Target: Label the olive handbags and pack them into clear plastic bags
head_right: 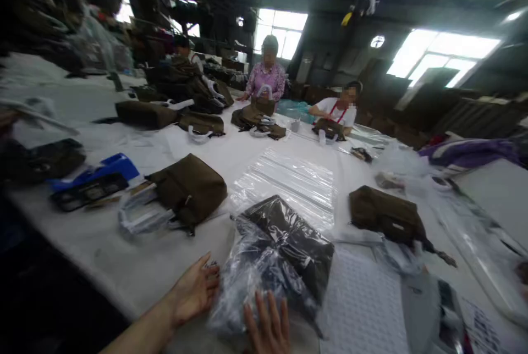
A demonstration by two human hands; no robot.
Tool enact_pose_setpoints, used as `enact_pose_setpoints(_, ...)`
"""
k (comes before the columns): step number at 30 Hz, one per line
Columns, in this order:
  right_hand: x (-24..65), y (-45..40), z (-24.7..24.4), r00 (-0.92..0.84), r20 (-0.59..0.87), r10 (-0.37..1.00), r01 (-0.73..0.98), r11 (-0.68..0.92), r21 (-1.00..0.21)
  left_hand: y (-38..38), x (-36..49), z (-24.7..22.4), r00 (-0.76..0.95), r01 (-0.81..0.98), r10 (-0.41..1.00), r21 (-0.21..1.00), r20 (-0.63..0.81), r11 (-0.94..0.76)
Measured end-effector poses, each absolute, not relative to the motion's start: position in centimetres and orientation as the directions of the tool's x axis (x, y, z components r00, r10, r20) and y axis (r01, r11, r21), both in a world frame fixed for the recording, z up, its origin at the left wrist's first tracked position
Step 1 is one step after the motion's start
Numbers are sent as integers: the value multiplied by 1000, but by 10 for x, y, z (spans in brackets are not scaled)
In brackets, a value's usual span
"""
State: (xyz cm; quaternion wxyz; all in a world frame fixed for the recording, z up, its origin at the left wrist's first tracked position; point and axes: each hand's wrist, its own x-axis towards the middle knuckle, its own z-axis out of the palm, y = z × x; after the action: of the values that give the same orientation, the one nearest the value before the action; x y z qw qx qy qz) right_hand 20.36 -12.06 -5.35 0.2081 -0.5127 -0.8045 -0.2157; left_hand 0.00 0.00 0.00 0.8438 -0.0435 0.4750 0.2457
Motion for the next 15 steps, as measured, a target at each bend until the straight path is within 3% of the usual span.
enact_pose_setpoints(2,237,-91,-11,-366,593,718,910,408,68,13,25,44,626,-427,489,257,-608,867)
enact_pose_setpoints(4,272,-62,35,-252,652,715,902,417,-108,23,44,80,701,-445,576,374,-421,814)
enact_pose_setpoints(7,319,-20,111,317,609,727,876,22,-482,38,54,104,621,-542,753,576,-216,612)
enact_pose_setpoints(9,343,-1,153,530,517,672,698,1,-716,47,48,92,518,-548,828,660,-213,513)
enact_pose_setpoints(11,357,6,176,631,396,667,472,75,-878,50,38,59,441,-452,840,731,-314,511)
enact_pose_setpoints(15,355,-16,168,727,142,672,126,72,-989,35,14,-20,256,-92,836,848,-486,521)
